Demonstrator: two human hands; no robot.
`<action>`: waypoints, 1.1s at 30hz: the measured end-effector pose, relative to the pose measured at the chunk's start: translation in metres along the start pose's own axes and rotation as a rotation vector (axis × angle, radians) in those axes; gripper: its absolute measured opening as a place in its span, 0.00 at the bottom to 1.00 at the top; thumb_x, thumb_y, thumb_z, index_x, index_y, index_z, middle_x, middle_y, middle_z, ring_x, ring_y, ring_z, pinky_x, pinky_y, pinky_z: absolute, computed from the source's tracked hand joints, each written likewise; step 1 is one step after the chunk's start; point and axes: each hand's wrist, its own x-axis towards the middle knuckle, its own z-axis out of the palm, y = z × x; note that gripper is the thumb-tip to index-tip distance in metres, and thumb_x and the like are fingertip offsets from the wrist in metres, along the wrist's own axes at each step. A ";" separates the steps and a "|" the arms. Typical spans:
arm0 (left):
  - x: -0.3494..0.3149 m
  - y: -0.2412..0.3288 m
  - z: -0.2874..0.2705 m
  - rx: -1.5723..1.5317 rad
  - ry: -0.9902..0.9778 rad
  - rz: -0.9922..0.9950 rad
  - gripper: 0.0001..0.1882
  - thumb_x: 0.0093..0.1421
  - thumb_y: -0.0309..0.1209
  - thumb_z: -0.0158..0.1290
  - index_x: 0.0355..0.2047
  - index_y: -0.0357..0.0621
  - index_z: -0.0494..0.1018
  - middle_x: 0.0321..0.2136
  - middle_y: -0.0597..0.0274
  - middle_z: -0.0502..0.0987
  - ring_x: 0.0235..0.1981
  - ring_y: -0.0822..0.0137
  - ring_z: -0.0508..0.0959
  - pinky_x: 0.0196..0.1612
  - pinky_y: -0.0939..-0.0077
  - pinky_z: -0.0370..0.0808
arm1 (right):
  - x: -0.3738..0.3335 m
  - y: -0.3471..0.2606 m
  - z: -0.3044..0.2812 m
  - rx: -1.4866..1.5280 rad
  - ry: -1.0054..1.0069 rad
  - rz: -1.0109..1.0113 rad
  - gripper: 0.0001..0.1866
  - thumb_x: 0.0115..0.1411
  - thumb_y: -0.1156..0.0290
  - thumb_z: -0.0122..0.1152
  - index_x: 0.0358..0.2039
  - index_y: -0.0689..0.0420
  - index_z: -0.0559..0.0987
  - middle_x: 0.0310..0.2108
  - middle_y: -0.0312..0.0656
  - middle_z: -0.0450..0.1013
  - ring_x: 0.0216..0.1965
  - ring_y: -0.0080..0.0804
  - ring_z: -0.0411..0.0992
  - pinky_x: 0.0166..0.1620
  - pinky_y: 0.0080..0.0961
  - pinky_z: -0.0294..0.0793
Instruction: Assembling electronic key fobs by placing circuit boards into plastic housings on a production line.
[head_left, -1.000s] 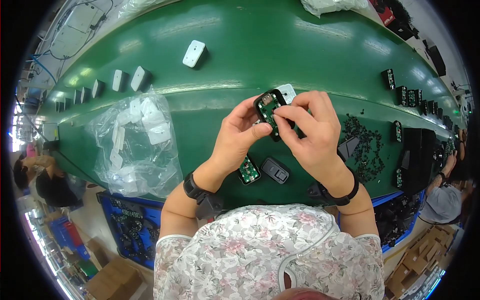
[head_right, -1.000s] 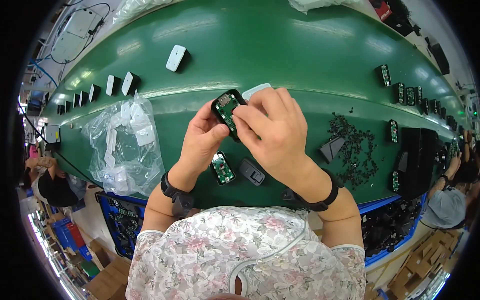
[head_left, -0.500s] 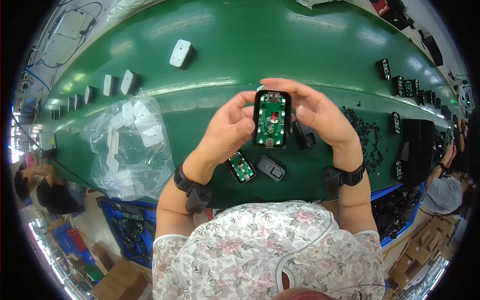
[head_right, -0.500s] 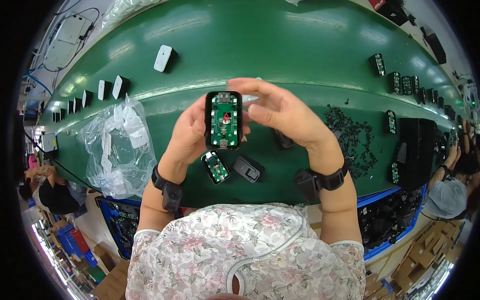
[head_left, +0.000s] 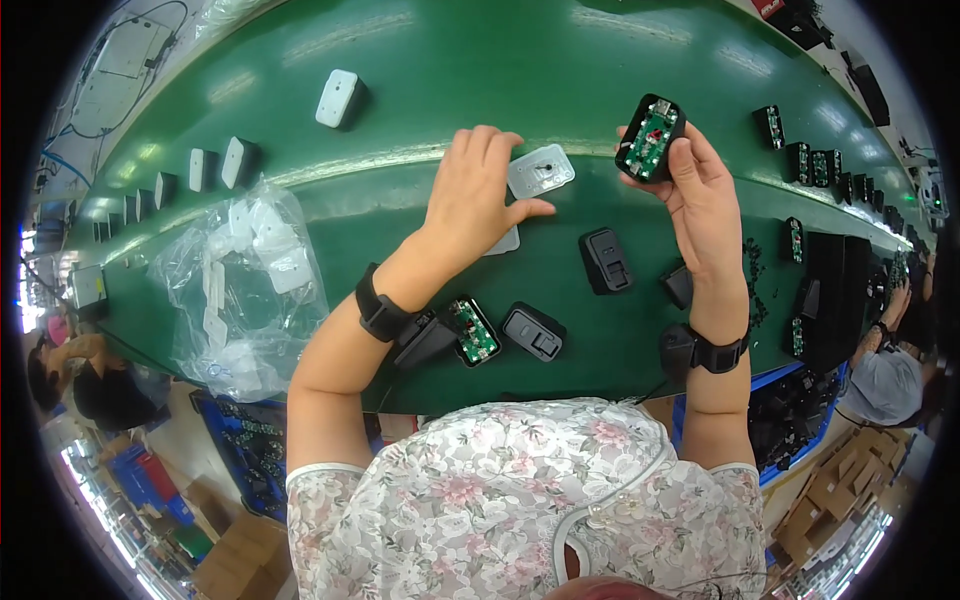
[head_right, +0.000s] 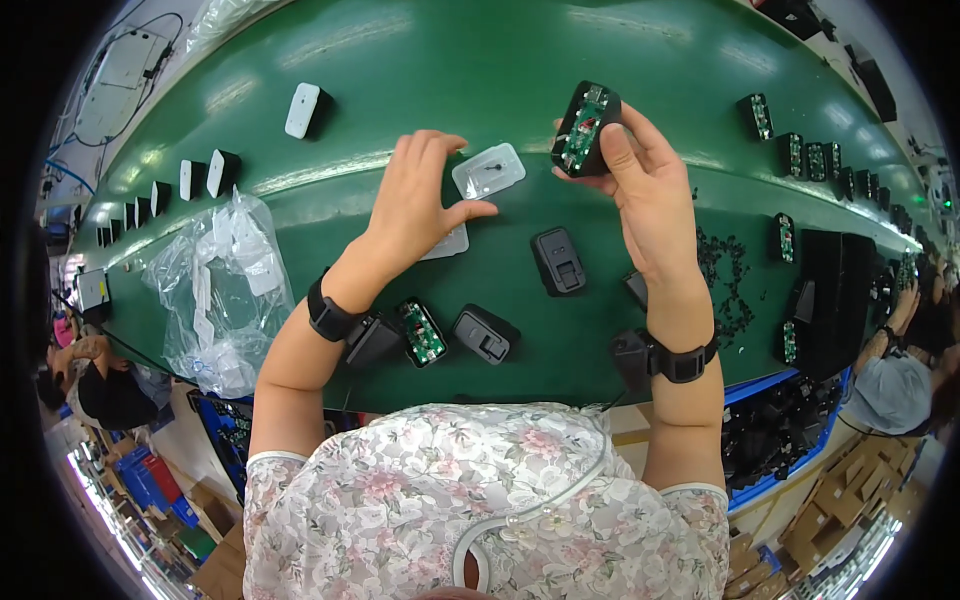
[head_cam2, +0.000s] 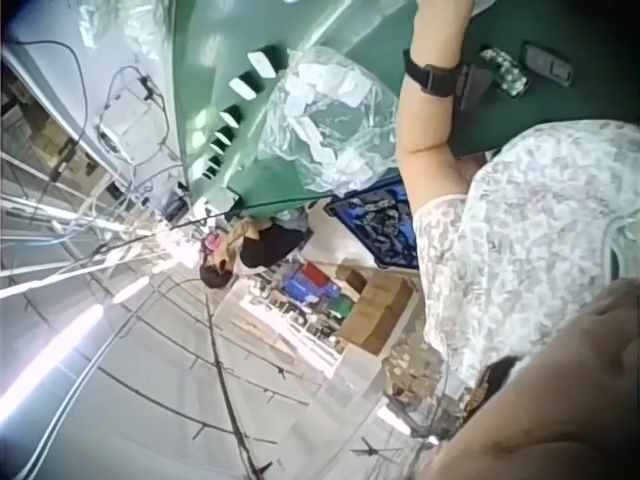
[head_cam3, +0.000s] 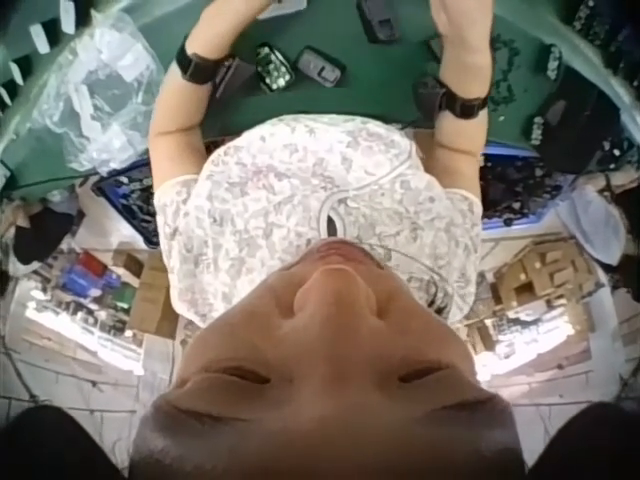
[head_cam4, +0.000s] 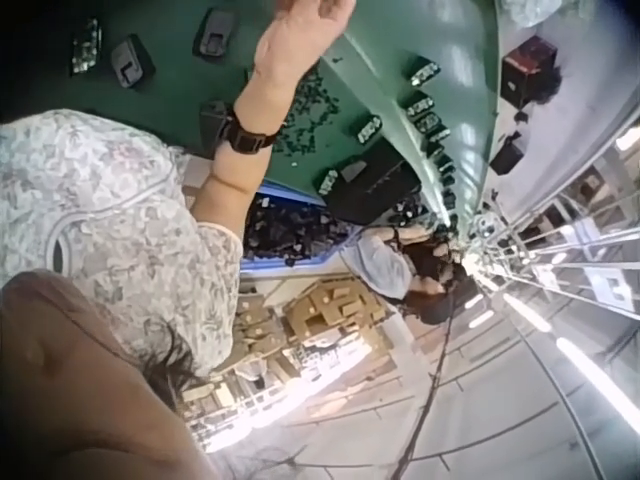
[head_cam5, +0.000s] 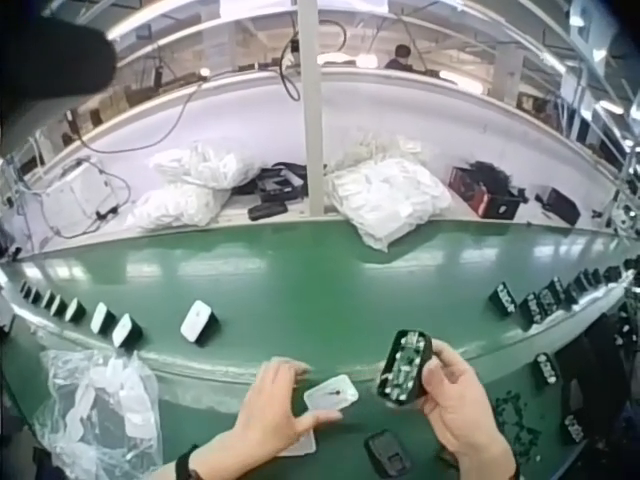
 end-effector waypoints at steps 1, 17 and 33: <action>-0.001 -0.002 0.004 0.026 -0.045 0.033 0.28 0.43 0.32 0.66 0.43 0.37 0.67 0.40 0.54 0.70 0.45 0.52 0.68 0.46 0.61 0.67 | 0.001 0.003 0.002 -0.138 0.026 -0.026 0.21 0.66 0.67 0.49 0.56 0.65 0.65 0.51 0.52 0.69 0.49 0.36 0.72 0.50 0.29 0.75; -0.008 -0.025 -0.014 -0.138 -0.185 0.200 0.35 0.42 0.09 0.43 0.52 0.45 0.71 0.55 0.66 0.71 0.59 0.57 0.65 0.57 0.62 0.64 | 0.009 0.023 0.037 -1.487 -0.315 -0.515 0.18 0.50 0.72 0.64 0.43 0.59 0.77 0.40 0.42 0.76 0.40 0.41 0.73 0.43 0.32 0.73; -0.011 -0.021 -0.014 0.088 -0.229 0.265 0.30 0.49 0.20 0.54 0.54 0.50 0.69 0.55 0.66 0.70 0.57 0.63 0.68 0.60 0.59 0.62 | 0.011 0.027 0.036 -1.529 -0.307 -0.520 0.19 0.51 0.73 0.63 0.46 0.58 0.77 0.39 0.42 0.76 0.38 0.40 0.72 0.41 0.29 0.73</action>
